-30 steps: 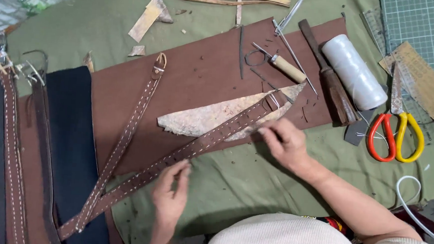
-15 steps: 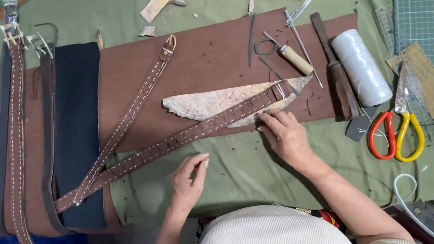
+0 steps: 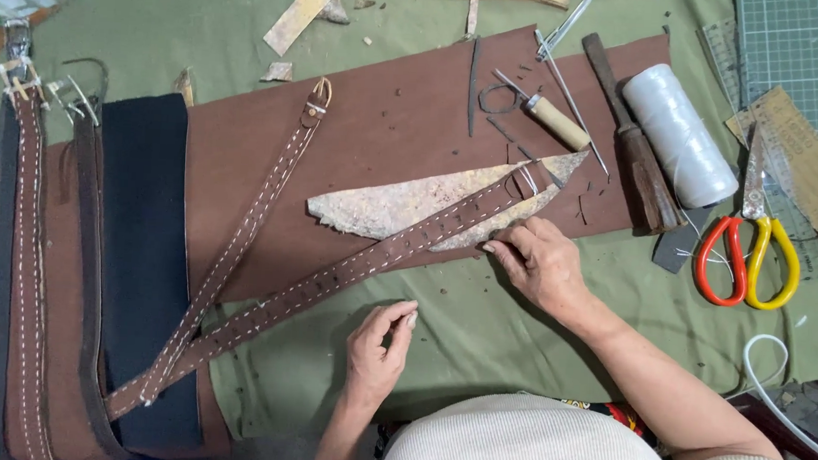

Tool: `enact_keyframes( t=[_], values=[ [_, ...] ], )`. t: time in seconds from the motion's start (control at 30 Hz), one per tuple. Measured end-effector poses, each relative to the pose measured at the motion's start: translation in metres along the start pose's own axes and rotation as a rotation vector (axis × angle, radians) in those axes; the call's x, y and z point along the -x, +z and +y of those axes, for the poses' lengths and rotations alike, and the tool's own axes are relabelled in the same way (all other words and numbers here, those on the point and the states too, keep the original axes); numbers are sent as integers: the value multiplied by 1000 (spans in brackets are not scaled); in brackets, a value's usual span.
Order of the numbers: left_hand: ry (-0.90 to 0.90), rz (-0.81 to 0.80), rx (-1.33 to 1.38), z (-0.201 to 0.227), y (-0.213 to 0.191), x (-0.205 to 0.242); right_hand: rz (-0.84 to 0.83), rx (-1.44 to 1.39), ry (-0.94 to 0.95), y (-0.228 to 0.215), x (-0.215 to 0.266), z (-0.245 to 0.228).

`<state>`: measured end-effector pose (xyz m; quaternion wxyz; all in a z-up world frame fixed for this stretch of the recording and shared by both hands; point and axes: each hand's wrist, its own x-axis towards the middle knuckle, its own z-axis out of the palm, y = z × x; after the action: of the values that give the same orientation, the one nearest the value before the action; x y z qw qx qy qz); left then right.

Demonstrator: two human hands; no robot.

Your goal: Trimming excess thread with scissors and fitting metal buckles onto leather straps at a workshop table.

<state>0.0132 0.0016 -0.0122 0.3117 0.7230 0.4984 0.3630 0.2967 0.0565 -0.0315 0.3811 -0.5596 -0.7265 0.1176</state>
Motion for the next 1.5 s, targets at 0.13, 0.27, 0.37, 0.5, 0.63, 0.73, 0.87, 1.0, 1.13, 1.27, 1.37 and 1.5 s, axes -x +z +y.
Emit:
enact_keyframes(
  t=[0.13, 0.27, 0.37, 0.5, 0.63, 0.73, 0.87, 1.0, 1.13, 1.27, 1.37, 1.5],
  values=[
    [-21, 37, 36, 5, 5, -16, 25, -33, 14, -4, -6, -3],
    [59, 20, 46, 3, 15, -29, 18, -70, -6, -6, -13, -1],
    [70, 18, 86, 5, 21, -30, 6, -63, 3, -5, -10, 2],
    [54, 22, 97, 9, 20, -29, 0, -38, 19, -4, -8, 2],
    [88, 25, 99, 6, 18, -33, 1, -30, 17, -4, -13, 1],
    [52, 11, 128, 6, 17, -35, 20, -49, 13, -4, -15, 0],
    [41, -53, 138, 12, 12, -40, -1, 2, 32, -6, -14, -2],
    [148, -15, 163, 23, -4, -59, -16, -11, 74, -5, -17, -2],
    [77, 15, -123, -5, -41, -97, -33, -37, 92, -3, -16, -1],
    [113, 260, -463, -49, -65, -176, 0, -49, 232, 0, -14, 0],
    [2, 294, -639, -80, -64, -226, -13, -36, 258, -1, -15, -1],
    [-247, 245, -694, -101, -55, -257, -21, -61, 304, -3, -16, -3]
  ],
)
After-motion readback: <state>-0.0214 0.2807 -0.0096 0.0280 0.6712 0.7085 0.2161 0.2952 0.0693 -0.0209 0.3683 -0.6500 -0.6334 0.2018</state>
